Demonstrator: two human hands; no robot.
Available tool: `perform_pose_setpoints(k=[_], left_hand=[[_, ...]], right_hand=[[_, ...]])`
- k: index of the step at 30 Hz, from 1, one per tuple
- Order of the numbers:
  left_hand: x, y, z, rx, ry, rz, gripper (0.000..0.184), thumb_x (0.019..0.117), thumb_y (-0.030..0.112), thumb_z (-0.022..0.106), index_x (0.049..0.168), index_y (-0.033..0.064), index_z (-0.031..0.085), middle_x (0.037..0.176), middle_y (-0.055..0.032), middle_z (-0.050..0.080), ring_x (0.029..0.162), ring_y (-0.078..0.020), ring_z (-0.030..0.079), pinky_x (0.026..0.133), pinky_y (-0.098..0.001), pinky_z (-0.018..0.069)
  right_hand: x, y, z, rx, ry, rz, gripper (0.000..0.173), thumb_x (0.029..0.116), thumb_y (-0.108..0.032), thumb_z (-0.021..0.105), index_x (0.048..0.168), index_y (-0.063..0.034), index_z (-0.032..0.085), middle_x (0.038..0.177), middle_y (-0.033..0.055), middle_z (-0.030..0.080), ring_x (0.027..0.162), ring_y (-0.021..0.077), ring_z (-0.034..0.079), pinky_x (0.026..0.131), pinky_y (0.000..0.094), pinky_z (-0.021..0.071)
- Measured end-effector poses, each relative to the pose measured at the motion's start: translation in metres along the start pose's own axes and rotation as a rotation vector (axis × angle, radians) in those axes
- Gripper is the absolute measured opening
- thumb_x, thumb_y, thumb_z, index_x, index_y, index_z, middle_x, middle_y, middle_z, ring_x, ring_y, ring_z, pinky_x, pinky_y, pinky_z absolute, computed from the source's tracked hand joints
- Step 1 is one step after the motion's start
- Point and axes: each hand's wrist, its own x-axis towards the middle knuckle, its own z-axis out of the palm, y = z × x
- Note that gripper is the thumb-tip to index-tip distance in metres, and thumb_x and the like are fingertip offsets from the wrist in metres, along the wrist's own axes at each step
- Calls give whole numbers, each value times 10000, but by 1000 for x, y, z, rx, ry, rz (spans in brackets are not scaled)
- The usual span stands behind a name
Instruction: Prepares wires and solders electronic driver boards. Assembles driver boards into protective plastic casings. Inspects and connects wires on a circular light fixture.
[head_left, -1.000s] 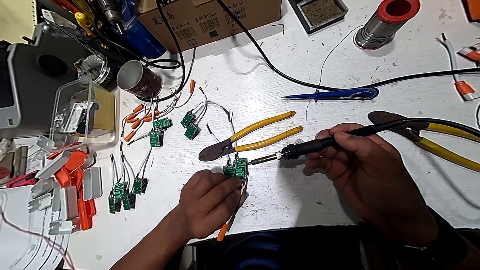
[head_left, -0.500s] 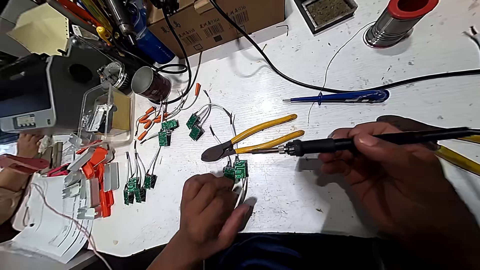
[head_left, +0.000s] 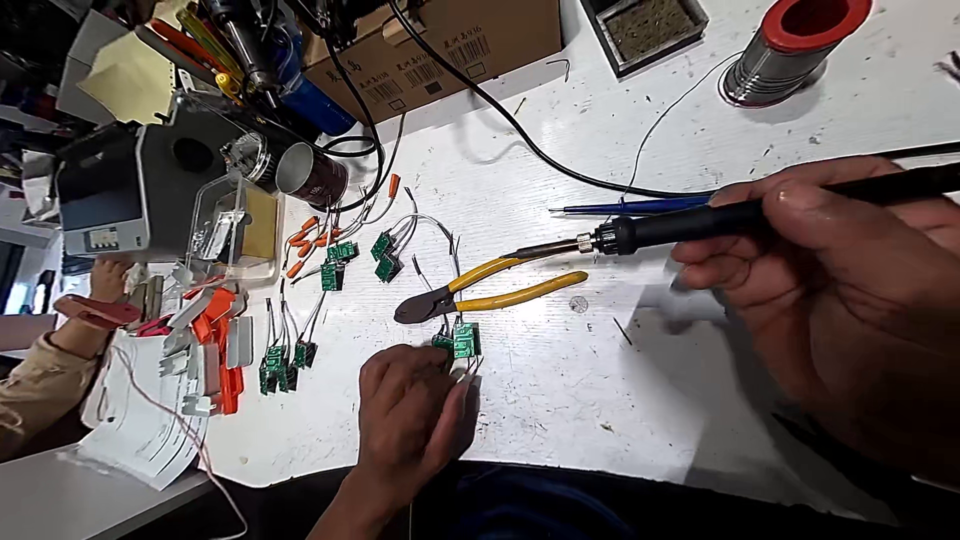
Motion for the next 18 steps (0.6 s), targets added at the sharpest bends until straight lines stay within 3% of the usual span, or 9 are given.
perform_pose_setpoints(k=[3, 8, 18], left_hand=[[-1, -4, 1, -11, 13, -11, 173, 997, 305, 640, 904, 178, 711, 1141, 2, 688, 1166, -162, 581, 1051, -380, 416], [-1, 0, 12, 58, 129, 1, 185, 947, 279, 675, 795, 173, 686, 1052, -17, 710, 1080, -185, 609, 995, -390, 433], [9, 22, 20, 164, 185, -17, 210, 929, 280, 666, 763, 156, 702, 953, -24, 725, 957, -209, 638, 899, -402, 462]], right_hand=[[1, 0, 1, -8, 3, 30, 169, 1086, -162, 446, 1082, -103, 605, 995, 57, 708, 776, 168, 733, 660, 314, 647], [-3, 5, 7, -6, 10, 43, 171, 1084, -160, 466, 1060, -99, 624, 978, 68, 728, 766, 165, 746, 635, 310, 651], [-3, 14, 1, 51, 2, 50, 265, 1082, -163, 407, 1033, -114, 662, 967, 63, 739, 795, 153, 743, 679, 298, 644]])
